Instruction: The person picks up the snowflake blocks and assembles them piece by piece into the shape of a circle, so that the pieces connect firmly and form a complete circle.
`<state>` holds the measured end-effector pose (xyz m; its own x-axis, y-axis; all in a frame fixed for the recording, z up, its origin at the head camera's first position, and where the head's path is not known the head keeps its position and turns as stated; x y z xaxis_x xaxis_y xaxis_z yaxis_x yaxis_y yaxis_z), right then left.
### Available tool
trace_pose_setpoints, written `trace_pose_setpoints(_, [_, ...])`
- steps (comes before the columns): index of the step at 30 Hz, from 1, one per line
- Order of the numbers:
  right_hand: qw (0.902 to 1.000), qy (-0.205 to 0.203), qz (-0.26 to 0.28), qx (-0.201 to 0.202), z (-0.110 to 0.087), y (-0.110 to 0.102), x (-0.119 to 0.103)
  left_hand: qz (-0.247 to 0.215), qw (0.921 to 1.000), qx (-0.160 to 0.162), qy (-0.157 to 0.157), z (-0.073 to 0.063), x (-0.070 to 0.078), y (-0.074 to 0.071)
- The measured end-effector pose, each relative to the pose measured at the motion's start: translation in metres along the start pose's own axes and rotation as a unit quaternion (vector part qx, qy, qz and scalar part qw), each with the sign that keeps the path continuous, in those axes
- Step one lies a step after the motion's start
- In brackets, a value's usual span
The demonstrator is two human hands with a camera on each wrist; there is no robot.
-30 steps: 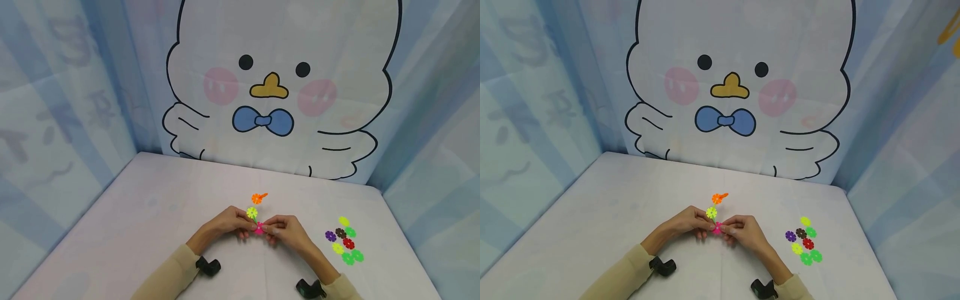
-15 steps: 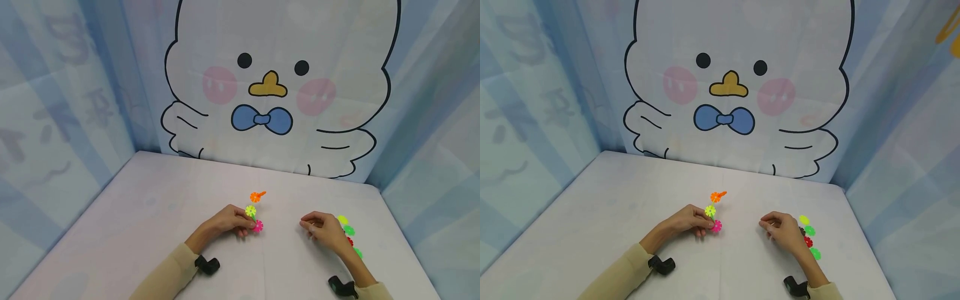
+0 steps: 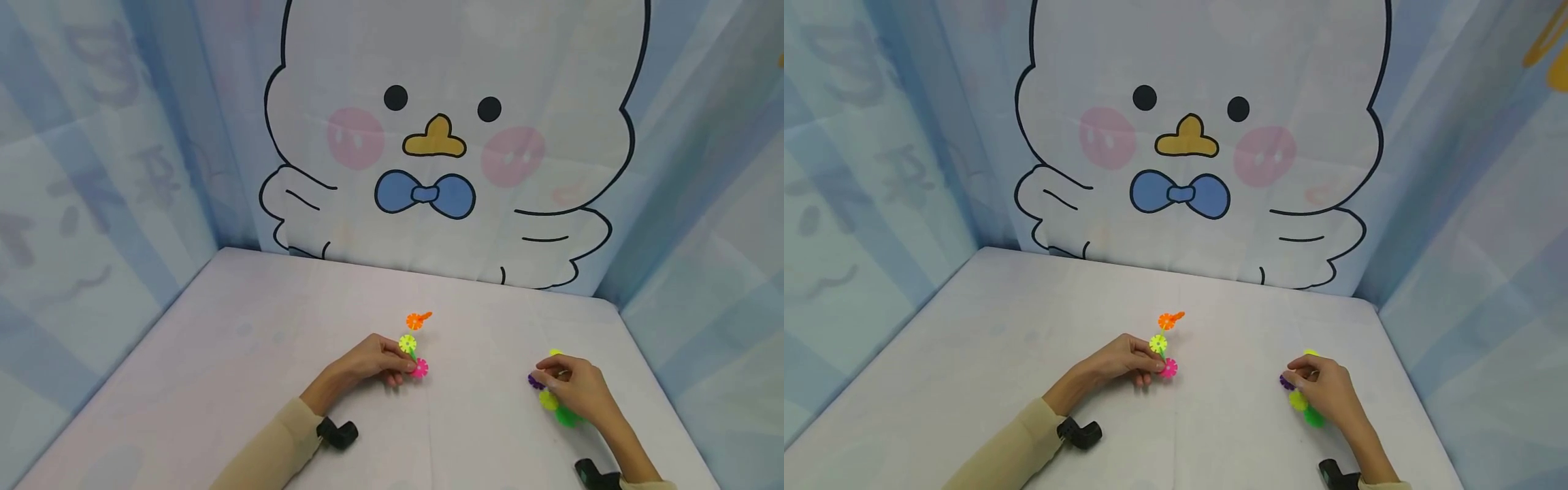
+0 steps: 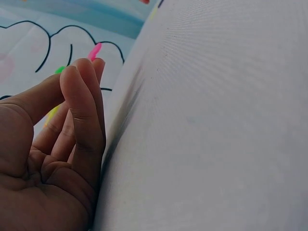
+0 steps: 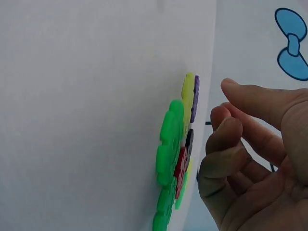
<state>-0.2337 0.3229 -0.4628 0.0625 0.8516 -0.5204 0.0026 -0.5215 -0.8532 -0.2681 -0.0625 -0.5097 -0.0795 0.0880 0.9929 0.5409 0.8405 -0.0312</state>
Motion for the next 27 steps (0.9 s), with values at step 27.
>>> trace_pose_setpoints(27, [0.9974,0.038,-0.040,-0.046,0.004,0.001,0.011,0.001,1.0000,0.003,-0.005,0.000,0.002,0.001])
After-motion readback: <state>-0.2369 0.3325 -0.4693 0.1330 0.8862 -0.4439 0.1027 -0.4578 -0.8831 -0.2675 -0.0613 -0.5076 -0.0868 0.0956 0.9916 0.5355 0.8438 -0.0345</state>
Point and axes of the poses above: each hand's wrist, its own z-axis towards the middle knuckle, its own y-axis out of the palm, x = y × z, the point moved 3 cm from there along z, towards the middle knuckle, and after that the axes turned 7 degrees about y, right-handed, at the moved point
